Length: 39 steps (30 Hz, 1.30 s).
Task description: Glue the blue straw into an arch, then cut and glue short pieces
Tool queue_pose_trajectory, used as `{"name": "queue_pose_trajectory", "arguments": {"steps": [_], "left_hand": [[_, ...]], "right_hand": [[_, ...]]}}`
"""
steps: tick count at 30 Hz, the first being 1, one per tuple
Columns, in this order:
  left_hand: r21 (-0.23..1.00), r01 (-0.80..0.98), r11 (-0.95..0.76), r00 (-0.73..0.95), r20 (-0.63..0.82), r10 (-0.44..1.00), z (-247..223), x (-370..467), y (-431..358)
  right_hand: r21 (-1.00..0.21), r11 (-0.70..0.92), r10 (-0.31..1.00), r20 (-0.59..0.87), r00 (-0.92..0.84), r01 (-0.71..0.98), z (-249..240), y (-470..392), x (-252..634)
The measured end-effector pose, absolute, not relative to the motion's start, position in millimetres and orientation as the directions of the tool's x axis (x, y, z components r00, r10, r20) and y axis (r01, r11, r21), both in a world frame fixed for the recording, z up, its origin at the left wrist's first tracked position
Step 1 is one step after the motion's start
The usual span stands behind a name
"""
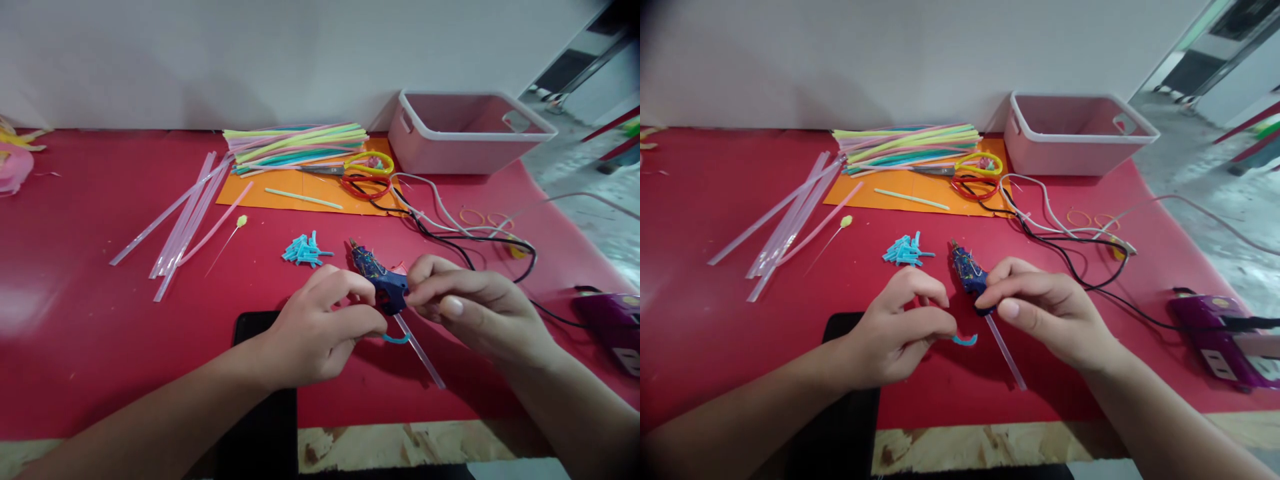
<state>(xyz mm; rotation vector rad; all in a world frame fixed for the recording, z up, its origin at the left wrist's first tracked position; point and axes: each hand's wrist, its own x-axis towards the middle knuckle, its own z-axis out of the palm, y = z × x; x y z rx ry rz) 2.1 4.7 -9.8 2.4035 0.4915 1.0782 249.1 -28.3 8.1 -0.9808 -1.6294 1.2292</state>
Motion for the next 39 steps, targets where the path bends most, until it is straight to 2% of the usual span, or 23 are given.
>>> {"name": "queue_pose_trajectory", "arguments": {"steps": [7, 13, 22, 32, 39], "left_hand": [[0.559, 0.173, -0.811, 0.637, 0.564, 0.525, -7, 3, 3], [0.541, 0.132, -0.831, 0.669, 0.57, 0.477, -7, 3, 5], [0.555, 0.095, -0.826, 0.679, 0.571, 0.462, -6, 4, 6], [0.603, 0.073, -0.794, 0.688, 0.546, 0.478, -6, 4, 4], [0.62, 0.023, -0.785, 0.688, 0.559, 0.462, -3, 4, 3]], "right_hand": [[-0.937, 0.269, 0.884, 0.148, -0.444, 0.223, 14, -31, 234], [-0.913, 0.293, 0.875, 0.137, -0.464, 0.282, 13, -31, 234], [-0.97, 0.144, 0.878, 0.034, -0.477, 0.195, 15, -32, 235], [-0.989, 0.077, 0.868, 0.005, -0.497, 0.125, 16, -31, 237], [-0.998, -0.03, 0.826, -0.057, -0.561, 0.056, 13, -29, 238]]}}
